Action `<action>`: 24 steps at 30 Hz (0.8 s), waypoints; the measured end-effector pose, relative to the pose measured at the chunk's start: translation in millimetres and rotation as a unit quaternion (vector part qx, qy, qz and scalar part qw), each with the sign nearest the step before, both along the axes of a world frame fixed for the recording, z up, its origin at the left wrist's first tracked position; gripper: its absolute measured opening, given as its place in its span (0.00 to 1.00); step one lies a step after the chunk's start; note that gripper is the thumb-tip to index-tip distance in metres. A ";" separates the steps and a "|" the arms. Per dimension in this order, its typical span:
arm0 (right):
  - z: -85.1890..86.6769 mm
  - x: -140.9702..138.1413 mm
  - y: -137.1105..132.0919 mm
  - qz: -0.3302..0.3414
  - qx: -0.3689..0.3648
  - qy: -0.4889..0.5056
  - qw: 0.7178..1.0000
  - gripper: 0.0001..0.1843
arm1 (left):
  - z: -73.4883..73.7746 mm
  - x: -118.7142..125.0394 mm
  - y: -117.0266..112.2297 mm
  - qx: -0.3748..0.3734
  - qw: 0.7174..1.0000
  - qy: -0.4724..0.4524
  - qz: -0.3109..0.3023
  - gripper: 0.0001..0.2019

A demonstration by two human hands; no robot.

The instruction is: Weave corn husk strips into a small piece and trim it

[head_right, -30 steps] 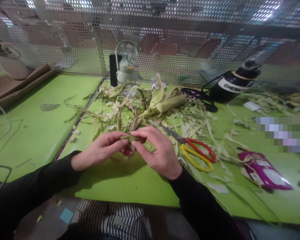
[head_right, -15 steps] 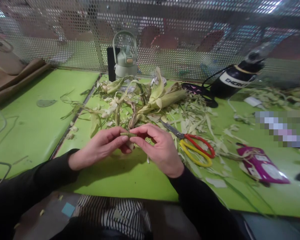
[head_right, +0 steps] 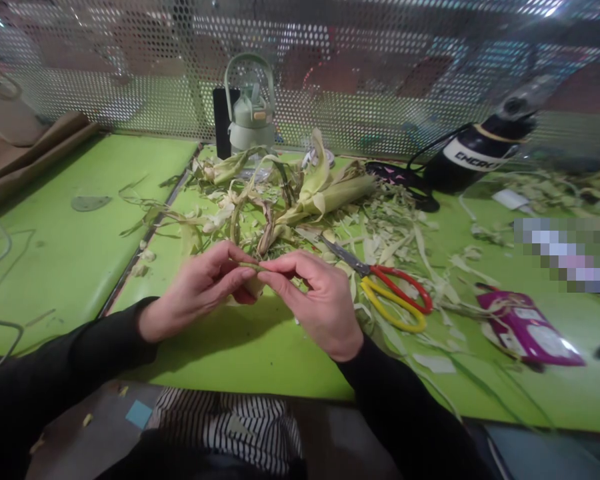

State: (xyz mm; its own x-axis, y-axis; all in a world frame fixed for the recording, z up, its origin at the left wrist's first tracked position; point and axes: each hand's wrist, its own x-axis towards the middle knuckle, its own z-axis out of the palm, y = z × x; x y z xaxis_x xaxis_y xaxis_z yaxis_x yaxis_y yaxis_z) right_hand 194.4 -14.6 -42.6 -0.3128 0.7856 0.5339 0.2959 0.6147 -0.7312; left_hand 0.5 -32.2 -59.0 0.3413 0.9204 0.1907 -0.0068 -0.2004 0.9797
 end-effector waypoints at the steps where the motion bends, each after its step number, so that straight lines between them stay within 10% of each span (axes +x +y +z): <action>1: 0.6 -0.1 -0.8 -0.002 0.010 -0.004 1.000 0.01 | 0.2 -0.1 -0.6 0.011 1.000 0.005 0.000 0.15; 9: -0.4 -5.0 -8.4 -0.008 0.106 -0.038 0.994 0.06 | 4.5 -0.3 -7.7 0.147 0.983 0.107 0.027 0.05; 16: -1.2 -7.2 -6.8 -0.029 -0.092 0.033 0.995 0.02 | 7.2 7.1 -2.6 -0.068 0.996 -0.064 0.016 0.15; 24: 0.2 -5.7 -8.1 -0.042 -0.002 -0.011 0.999 0.02 | 8.7 4.5 -3.3 -0.072 0.994 -0.080 0.004 0.14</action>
